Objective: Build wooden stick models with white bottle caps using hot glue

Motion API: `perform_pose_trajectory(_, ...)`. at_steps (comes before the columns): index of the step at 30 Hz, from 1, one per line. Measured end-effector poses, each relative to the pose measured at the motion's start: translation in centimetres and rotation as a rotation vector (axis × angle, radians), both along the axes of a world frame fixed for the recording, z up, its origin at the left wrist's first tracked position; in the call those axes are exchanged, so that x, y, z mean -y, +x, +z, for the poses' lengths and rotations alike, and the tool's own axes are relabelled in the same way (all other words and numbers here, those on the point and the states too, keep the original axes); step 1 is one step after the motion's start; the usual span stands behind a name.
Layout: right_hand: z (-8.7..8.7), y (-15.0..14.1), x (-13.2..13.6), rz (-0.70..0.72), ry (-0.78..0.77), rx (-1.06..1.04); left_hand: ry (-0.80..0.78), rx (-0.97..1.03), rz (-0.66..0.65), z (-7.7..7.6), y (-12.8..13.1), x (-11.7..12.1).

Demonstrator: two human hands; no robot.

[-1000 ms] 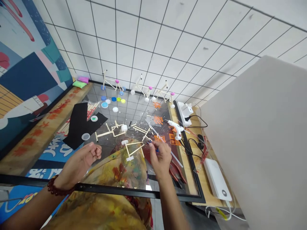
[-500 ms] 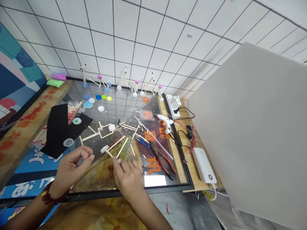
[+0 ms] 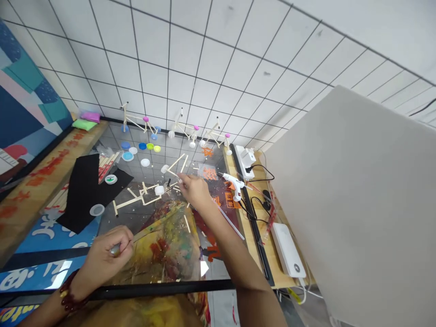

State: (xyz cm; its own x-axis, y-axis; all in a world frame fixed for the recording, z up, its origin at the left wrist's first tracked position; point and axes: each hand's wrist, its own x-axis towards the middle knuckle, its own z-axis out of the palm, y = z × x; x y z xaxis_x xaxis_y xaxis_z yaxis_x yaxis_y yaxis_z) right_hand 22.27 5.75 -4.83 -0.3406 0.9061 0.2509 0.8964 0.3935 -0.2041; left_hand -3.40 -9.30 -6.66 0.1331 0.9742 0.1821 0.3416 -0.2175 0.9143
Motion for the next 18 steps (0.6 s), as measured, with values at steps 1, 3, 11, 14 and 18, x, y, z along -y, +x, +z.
perform_pose_trajectory(1, -0.2, -0.5, -1.6, -0.018, -0.085, -0.014, -0.076, 0.084, 0.031, 0.2, 0.0, 0.0)
perform_pose_trajectory(3, -0.6, -1.4, -3.9, -0.045, -0.196, -0.006, -0.287, 0.351, 0.071, 1.1, 0.2, -0.3)
perform_pose_trajectory(11, 1.3, -1.7, -0.7, -0.078, -0.122, -0.026, -0.663, 1.176, -0.07, 3.4, 2.1, -2.2)
perform_pose_trajectory(14, 2.9, -2.3, 5.0, 0.004, -0.024, -0.442, -0.566, 1.048, -0.076, 2.6, 2.4, -2.0)
perform_pose_trajectory(18, 3.3, -4.5, 10.6, 0.197, -0.193, -0.745, -0.41, 0.786, -0.113, 1.3, 2.4, -1.2)
